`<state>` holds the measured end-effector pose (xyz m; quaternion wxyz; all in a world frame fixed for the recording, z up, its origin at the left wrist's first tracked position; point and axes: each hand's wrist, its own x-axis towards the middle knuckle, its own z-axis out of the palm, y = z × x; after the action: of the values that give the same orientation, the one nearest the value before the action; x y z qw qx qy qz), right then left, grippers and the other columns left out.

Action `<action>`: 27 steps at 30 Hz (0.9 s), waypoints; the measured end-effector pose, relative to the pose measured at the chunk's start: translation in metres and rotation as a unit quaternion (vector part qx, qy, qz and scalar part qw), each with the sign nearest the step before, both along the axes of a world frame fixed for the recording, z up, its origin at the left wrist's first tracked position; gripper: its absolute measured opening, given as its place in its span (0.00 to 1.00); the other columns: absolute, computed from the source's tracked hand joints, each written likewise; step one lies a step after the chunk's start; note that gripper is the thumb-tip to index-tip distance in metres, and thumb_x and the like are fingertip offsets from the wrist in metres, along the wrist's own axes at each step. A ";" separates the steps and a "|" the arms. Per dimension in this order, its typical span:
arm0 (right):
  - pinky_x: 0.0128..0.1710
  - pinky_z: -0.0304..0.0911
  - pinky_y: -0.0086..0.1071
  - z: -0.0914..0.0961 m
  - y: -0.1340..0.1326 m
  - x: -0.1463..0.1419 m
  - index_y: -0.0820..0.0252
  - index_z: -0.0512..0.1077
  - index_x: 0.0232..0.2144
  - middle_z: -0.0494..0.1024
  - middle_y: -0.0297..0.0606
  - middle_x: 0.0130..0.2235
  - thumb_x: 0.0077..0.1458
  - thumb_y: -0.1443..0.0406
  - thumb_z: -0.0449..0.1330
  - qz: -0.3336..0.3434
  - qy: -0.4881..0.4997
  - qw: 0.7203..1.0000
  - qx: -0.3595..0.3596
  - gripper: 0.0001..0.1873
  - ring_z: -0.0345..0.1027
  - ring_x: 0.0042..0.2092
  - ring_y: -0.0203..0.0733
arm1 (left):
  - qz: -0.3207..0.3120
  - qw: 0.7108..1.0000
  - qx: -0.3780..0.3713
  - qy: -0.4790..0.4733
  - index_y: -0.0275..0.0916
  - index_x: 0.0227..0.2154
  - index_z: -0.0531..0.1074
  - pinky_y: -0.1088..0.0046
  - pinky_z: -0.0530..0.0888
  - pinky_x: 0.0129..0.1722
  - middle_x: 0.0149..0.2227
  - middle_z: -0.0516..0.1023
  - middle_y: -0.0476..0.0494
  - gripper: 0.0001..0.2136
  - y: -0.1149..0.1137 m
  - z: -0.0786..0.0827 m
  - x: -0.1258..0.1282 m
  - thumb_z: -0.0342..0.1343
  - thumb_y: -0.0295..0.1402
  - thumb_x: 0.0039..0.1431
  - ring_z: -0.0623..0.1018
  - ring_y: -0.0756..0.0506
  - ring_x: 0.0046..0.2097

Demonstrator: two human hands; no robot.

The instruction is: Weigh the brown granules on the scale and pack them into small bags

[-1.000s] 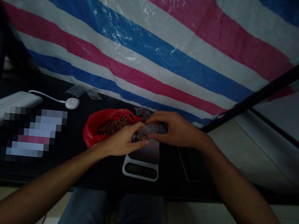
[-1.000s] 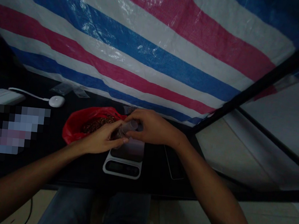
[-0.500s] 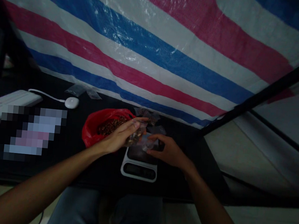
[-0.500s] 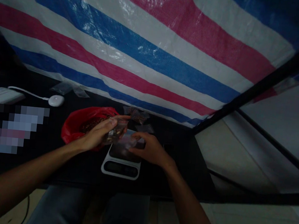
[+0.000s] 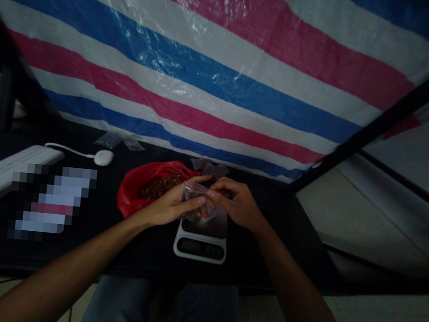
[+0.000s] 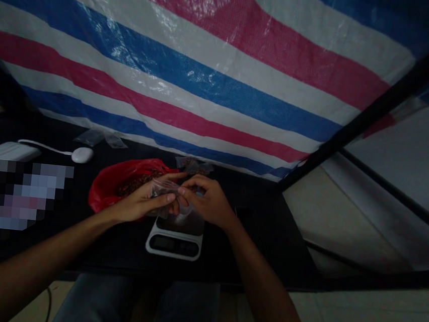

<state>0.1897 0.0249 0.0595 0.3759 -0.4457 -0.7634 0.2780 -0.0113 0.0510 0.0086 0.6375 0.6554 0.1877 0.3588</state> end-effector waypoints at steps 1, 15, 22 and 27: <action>0.33 0.61 0.31 0.000 0.000 0.001 0.58 0.76 0.30 0.76 0.33 0.30 0.61 0.61 0.61 -0.004 0.001 1.000 0.003 0.09 0.67 0.31 0.37 | 0.028 1.000 0.010 -0.003 0.39 0.62 0.64 0.66 0.77 0.41 0.46 0.82 0.36 0.31 0.001 0.001 0.000 0.62 0.47 0.60 0.82 0.41 0.41; 0.35 0.59 0.30 0.002 0.003 0.000 0.60 0.73 0.31 0.74 0.34 0.33 0.61 0.66 0.60 -0.009 -0.015 0.996 0.083 0.06 0.66 0.34 0.36 | 0.254 0.965 0.053 -0.040 0.36 0.31 0.81 0.73 0.77 0.34 0.30 0.83 0.44 0.15 0.009 0.011 -0.002 0.67 0.44 0.53 0.80 0.46 0.32; 0.37 0.61 0.31 0.002 0.008 -0.009 0.61 0.74 0.31 0.74 0.34 0.32 0.59 0.67 0.61 -0.007 0.000 0.997 0.079 0.04 0.67 0.35 0.36 | 0.238 0.970 0.026 -0.048 0.36 0.30 0.81 0.73 0.77 0.36 0.31 0.83 0.45 0.12 0.011 0.013 -0.004 0.69 0.40 0.51 0.81 0.47 0.33; 0.38 0.62 0.31 0.003 0.016 -0.022 0.60 0.75 0.30 0.75 0.33 0.32 0.57 0.68 0.61 -0.010 0.002 0.996 0.084 0.04 0.68 0.35 0.36 | 0.233 0.971 0.022 -0.050 0.35 0.31 0.82 0.73 0.77 0.37 0.33 0.83 0.43 0.12 0.010 0.012 -0.005 0.69 0.40 0.52 0.81 0.46 0.35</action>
<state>0.1673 0.0406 0.0627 0.4163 -0.4192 -0.7790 0.2099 -0.0163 0.0612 0.0211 0.5308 0.5884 0.2949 0.5339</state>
